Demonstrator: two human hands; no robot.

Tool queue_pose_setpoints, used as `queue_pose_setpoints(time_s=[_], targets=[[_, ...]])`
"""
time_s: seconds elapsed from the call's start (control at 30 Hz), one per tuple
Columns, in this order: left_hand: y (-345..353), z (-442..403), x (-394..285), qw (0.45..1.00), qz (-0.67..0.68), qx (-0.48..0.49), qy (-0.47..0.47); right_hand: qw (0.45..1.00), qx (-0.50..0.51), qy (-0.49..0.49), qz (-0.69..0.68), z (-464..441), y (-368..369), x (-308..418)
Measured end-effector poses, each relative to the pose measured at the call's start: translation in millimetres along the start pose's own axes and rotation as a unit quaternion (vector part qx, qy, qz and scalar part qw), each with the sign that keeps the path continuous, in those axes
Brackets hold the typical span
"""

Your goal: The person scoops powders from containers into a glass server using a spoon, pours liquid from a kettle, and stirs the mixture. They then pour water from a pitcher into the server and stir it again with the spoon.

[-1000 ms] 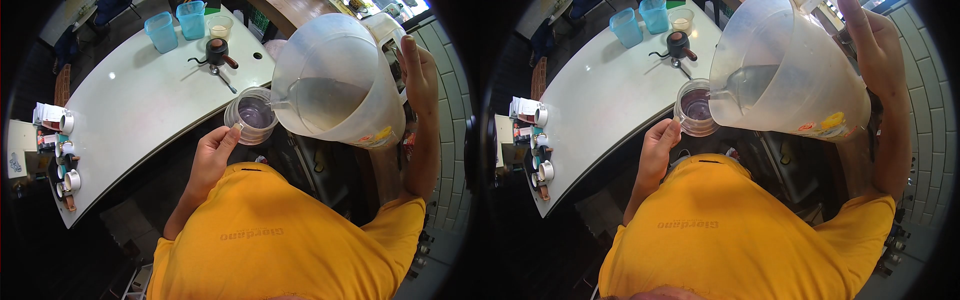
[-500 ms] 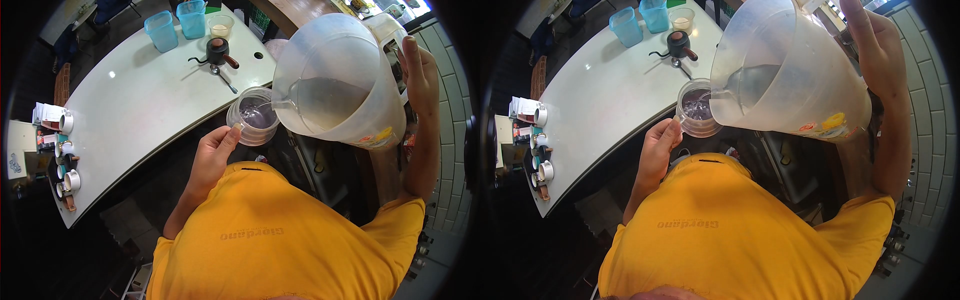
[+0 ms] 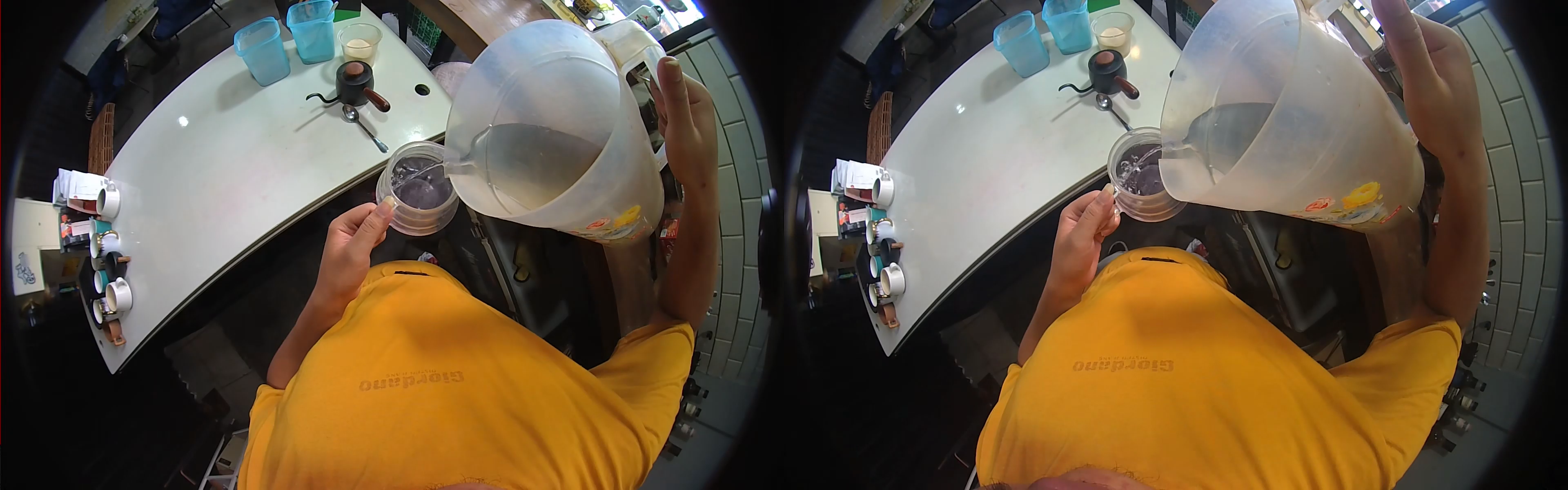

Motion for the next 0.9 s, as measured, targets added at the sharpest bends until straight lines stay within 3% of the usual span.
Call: queue_pose_setpoints(time_s=[0.9], targets=[[7.9,2.1,4.5,0.998,-0.056,-0.030,0.009,0.999,0.022,-0.017,-0.016,-3.6,-0.9,-7.8]])
Point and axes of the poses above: each hand's wrist, its own z-axis away from the middle knuckle, its own y-axis out of the palm, x = y × z, the point moved 1 cm from there along -z, towards the middle knuckle, and after that the axes turned 10 degrees about y, right-handed, at the moved point
